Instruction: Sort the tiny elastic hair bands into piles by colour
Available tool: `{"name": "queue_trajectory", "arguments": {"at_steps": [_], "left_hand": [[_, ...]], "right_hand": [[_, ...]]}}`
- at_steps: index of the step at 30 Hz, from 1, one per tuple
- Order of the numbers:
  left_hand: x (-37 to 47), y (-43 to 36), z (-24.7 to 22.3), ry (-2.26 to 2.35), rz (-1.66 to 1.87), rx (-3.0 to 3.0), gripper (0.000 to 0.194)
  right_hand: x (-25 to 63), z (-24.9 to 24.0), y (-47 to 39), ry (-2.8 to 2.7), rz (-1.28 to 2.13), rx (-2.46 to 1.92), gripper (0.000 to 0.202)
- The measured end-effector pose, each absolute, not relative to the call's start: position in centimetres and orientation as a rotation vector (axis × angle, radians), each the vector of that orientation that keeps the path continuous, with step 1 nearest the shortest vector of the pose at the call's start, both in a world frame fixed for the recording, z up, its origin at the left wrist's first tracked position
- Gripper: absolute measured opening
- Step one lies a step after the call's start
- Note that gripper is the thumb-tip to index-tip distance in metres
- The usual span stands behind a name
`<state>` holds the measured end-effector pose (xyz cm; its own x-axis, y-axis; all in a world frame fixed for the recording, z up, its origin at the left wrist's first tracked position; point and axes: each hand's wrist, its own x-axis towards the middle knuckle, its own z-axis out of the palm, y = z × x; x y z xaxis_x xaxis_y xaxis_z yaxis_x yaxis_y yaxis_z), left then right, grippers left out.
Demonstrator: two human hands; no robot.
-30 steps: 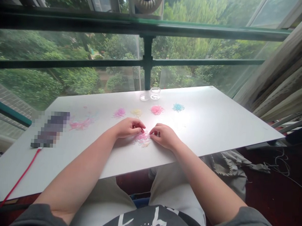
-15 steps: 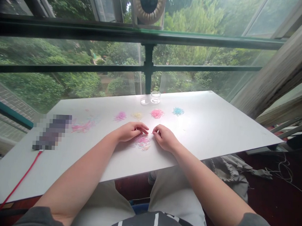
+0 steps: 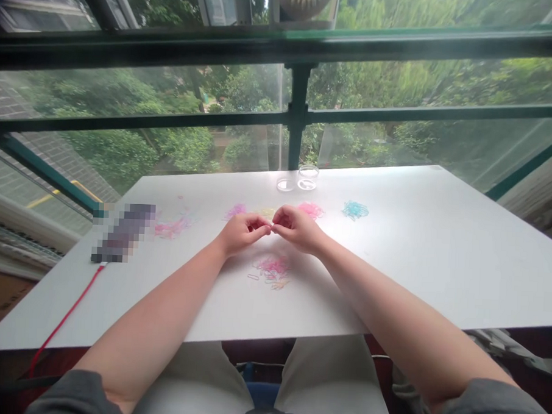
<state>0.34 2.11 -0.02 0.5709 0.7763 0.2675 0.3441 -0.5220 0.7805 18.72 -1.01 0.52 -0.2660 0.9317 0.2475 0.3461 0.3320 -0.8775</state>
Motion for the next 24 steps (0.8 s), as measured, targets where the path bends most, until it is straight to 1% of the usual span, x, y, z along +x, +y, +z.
{"name": "queue_trajectory", "arguments": {"at_steps": [6,12,17,24], "left_hand": [[0.1,1.8,0.3,0.964,0.812,2.058,0.024],[0.0,1.7,-0.1,0.947,0.816,1.987,0.024],[-0.1,1.6,-0.3,0.955,0.798,1.986,0.024],[0.0,1.5,-0.3,0.976,0.778,1.968,0.025]], "right_hand": [[19.8,-1.1,-1.0,-1.846,1.041,-1.060,0.020],[19.7,-0.8,-2.0,-1.856,0.966,-1.132,0.008],[19.5,-0.2,-2.2,-1.823,0.885,-1.128,0.008],[19.3,0.1,-2.5,-1.895,0.809,-1.067,0.002]]}}
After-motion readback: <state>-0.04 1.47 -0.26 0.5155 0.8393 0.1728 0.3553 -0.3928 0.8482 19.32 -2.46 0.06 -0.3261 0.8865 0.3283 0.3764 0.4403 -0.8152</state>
